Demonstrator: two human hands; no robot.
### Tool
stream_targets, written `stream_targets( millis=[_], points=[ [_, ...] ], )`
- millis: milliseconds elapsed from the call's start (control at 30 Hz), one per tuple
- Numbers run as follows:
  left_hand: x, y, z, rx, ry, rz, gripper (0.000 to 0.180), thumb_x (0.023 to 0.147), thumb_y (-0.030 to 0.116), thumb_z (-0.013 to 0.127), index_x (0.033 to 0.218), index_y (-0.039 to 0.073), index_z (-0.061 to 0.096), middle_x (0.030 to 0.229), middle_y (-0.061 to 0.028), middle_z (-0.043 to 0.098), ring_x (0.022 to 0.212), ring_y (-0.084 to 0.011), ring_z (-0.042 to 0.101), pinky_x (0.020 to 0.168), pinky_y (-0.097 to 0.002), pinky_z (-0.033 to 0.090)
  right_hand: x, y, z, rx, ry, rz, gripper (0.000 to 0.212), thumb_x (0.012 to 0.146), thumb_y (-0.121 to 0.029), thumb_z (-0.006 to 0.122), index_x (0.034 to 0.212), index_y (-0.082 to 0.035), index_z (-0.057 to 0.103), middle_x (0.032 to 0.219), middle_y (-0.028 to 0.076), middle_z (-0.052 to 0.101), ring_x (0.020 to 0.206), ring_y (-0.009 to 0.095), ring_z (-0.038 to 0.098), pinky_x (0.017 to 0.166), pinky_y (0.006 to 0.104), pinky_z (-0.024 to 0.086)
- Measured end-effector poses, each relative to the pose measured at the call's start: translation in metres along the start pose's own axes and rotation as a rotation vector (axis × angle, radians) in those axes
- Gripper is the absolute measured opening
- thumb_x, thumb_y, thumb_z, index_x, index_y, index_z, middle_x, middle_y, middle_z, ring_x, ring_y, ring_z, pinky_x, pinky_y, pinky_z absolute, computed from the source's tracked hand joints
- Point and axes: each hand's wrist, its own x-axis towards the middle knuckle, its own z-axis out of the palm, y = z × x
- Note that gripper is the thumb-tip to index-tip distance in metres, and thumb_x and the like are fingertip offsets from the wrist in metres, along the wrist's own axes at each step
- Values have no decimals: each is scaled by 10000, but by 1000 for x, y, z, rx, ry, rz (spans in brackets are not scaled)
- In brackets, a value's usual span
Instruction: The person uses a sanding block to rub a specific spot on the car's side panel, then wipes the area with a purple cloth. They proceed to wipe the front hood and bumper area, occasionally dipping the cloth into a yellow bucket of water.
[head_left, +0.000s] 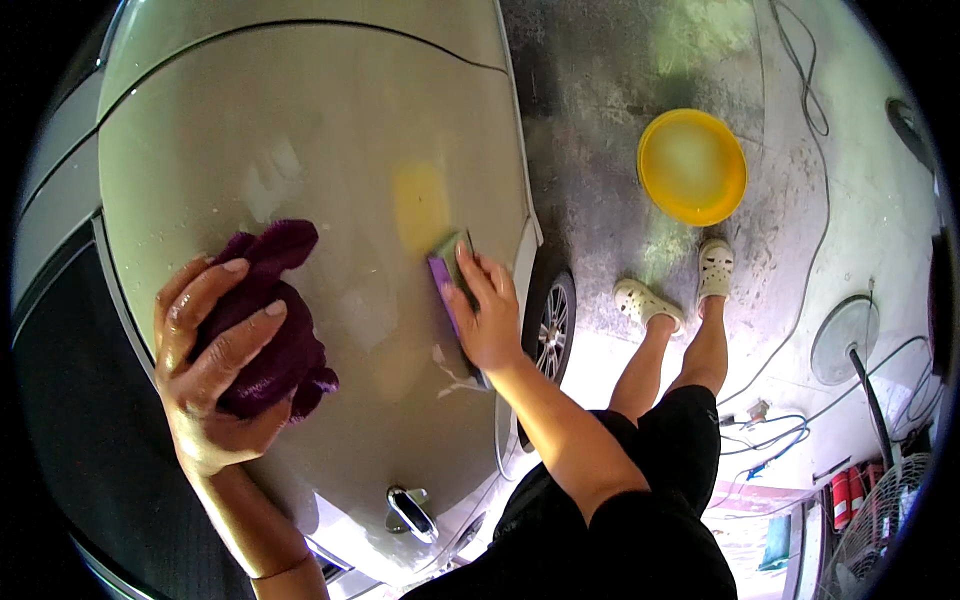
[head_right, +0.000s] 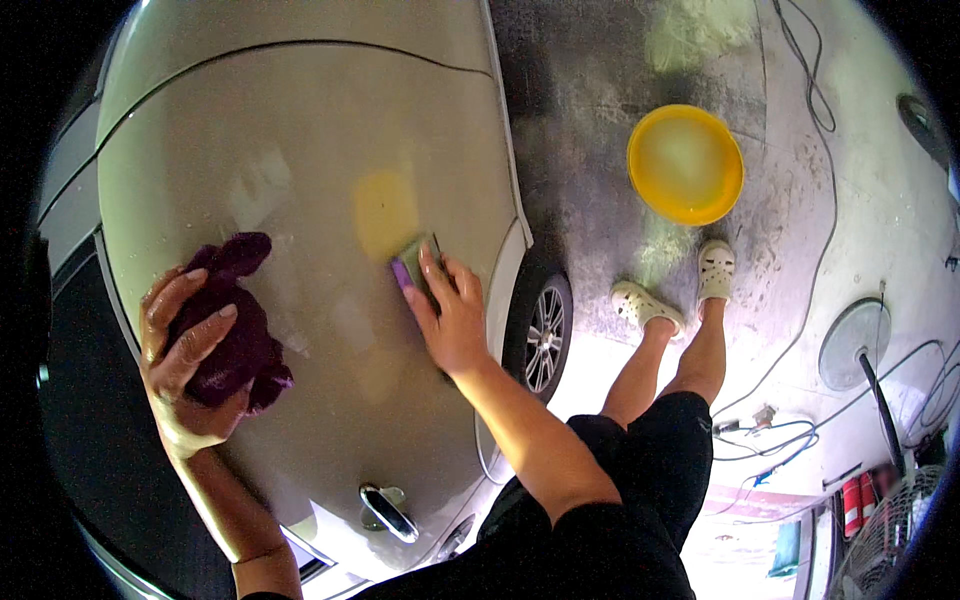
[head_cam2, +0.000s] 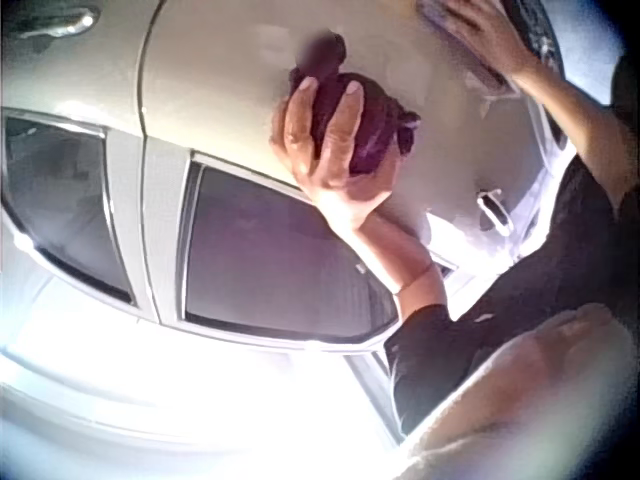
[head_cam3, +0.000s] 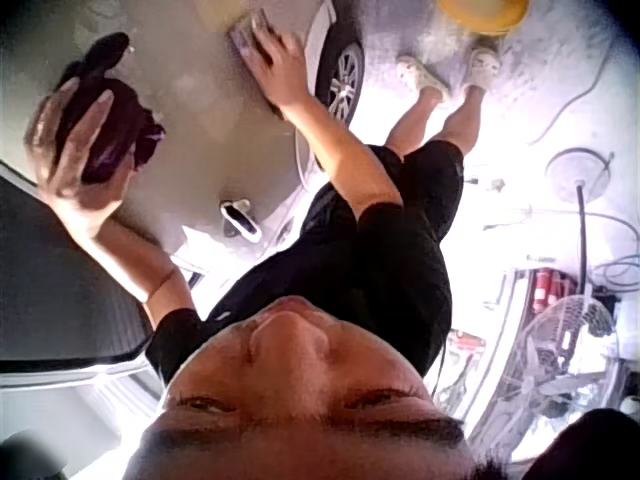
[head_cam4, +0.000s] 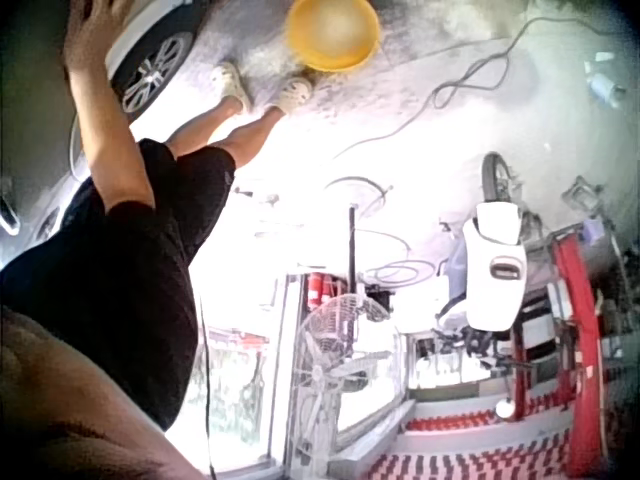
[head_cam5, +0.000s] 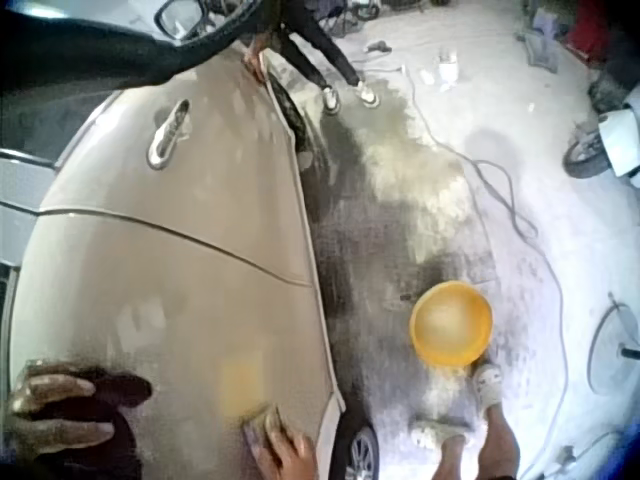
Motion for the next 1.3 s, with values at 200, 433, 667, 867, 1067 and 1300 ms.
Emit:
stream_targets(
  millis=[200,433,667,867,1067,1300],
  points=[
    [6,-1,0,18,20,21,774,338,172,766,1111,197,808,1322,-110,672,1259,-412,587,1071,-545,492,72,13,7,-16,36,-61,522,961,-264,730,1439,-89,612,1188,183,617,1074,354,597,953,431,489],
    [1,0,-3,24,13,4,740,358,171,777,1098,180,808,1313,-122,666,1244,-415,592,1057,-529,496,-20,-8,-1,-9,-33,-7,516,947,-261,746,1420,-91,629,1155,200,621,1050,370,593,944,429,485],
    [6,4,-1,19,16,44,723,385,137,749,1105,164,803,1321,-125,661,1244,-409,594,1062,-526,494,93,10,15,5,47,38,535,948,-293,743,1425,-83,624,1186,210,600,1065,365,587,953,445,477],
    [-2,2,-7,9,18,1,729,378,121,760,1104,172,804,1322,-118,662,1251,-400,594,1059,-515,498,-29,-14,0,-7,-53,5,558,943,-289,746,1449,-94,611,1202,202,597,1073,351,588,959,446,475],
    [6,3,0,-12,23,36,740,381,115,753,1117,175,798,1325,-117,660,1246,-393,597,1053,-510,504,103,7,8,-6,26,53,487,977,-333,690,1376,-58,652,1182,252,629,1076,415,593,937,464,487],
    [5,1,-1,-9,23,36,745,377,109,744,1118,168,793,1329,-122,658,1244,-385,600,1044,-507,515,-6,-17,-1,-28,3,61,522,958,-304,734,1417,-78,630,1186,236,610,1069,394,585,950,479,472]
  ],
)
